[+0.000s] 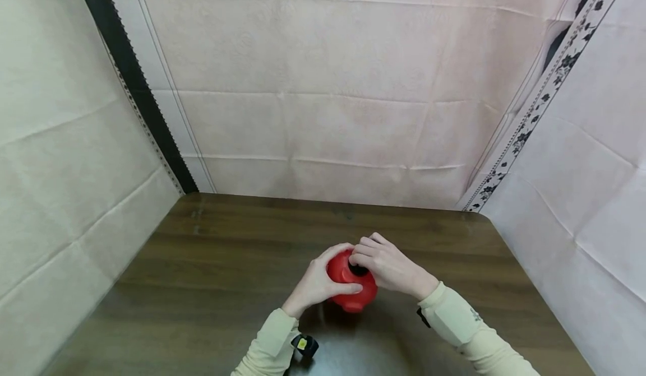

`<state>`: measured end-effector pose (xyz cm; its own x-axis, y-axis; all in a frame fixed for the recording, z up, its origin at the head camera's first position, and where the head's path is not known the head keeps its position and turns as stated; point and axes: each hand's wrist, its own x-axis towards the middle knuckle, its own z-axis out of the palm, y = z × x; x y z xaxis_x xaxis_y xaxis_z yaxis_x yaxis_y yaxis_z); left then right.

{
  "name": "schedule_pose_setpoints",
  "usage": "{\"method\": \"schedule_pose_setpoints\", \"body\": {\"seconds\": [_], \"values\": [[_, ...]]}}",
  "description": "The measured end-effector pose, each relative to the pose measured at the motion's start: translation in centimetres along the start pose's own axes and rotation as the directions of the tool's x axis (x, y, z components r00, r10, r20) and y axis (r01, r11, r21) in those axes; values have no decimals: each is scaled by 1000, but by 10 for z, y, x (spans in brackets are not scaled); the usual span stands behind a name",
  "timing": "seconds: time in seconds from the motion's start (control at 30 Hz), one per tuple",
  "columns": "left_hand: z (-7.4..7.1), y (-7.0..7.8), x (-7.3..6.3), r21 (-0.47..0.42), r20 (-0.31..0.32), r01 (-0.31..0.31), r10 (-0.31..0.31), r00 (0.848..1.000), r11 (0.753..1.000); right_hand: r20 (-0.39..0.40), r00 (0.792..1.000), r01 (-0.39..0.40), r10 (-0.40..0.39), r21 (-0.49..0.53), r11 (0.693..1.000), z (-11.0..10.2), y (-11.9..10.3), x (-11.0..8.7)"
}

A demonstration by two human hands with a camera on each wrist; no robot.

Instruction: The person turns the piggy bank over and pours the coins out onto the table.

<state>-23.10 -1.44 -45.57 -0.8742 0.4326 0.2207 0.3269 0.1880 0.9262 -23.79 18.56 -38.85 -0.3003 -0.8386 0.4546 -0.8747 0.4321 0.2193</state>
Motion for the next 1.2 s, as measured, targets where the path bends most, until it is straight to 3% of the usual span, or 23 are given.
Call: {"method": "schedule_pose_setpoints", "body": {"seconds": [0.1, 0.2, 0.37, 0.47, 0.73, 1.0, 1.2], "values": [[0, 1, -1, -61, 34, 20, -18, 999, 998, 14, 1000, 12, -12, 16, 1000, -1, 0, -2], [2, 2, 0, -72, 21, 13, -11, 1000, 997, -22, 999, -29, 29, 8, 1000, -1, -1, -5], [5, 11, -1, 62, -93, -51, 57, 994, 997, -165, 975, -161, 151, -46, 986, 3, -8, -9], [9, 18, -3, 108, -140, -60, 75, 987, 992, -215, 960, -199, 179, -78, 977, 3, -12, -10], [15, 27, -6, 153, -195, -74, 103, 975, 985, -270, 939, -249, 214, -100, 963, -1, -17, -7], [18, 29, -4, 220, -238, -86, 139, 961, 972, -316, 905, -317, 286, -49, 947, 0, -18, -4], [23, 28, -3, 258, -289, -84, 160, 944, 963, -342, 856, -424, 388, -35, 905, 3, -25, 1]]}}
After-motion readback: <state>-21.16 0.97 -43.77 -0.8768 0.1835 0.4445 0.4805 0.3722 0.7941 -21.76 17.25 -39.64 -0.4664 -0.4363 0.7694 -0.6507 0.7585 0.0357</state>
